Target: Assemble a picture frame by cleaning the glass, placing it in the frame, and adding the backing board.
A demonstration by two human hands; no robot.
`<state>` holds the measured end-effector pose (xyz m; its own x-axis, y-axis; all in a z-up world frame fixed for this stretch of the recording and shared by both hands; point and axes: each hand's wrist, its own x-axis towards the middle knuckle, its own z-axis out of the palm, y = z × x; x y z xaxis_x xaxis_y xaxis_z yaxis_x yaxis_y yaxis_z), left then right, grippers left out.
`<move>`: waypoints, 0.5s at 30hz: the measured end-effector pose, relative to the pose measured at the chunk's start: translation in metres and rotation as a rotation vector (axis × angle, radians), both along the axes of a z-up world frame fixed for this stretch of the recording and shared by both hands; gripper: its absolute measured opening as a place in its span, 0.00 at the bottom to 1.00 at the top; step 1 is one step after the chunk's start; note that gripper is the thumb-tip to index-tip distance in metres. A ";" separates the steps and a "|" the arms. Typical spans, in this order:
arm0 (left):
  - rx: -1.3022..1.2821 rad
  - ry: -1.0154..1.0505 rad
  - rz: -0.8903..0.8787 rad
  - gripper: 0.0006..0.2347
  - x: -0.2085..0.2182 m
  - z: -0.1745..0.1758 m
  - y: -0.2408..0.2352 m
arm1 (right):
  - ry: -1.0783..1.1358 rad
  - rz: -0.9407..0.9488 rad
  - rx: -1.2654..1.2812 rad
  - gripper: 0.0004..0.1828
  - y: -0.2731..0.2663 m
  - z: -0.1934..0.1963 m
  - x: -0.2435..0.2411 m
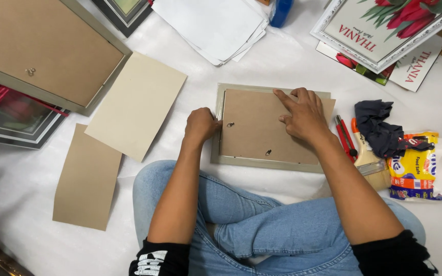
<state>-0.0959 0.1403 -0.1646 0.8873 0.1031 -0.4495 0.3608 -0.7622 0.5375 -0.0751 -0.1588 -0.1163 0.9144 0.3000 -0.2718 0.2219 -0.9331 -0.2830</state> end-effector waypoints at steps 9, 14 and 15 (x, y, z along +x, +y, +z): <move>0.026 0.036 -0.092 0.15 0.001 0.023 -0.007 | 0.030 -0.027 0.014 0.36 0.003 0.006 -0.002; 0.025 0.008 -0.111 0.14 0.000 0.021 -0.008 | 0.035 -0.028 0.015 0.36 0.003 0.004 -0.001; 0.025 0.008 -0.110 0.14 0.000 0.020 -0.007 | 0.034 -0.027 0.015 0.36 0.004 0.005 -0.002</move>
<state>-0.0957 0.1330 -0.1445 0.8903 0.0161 -0.4550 0.2782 -0.8105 0.5155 -0.0769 -0.1550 -0.1112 0.9124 0.2798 -0.2989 0.1868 -0.9341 -0.3042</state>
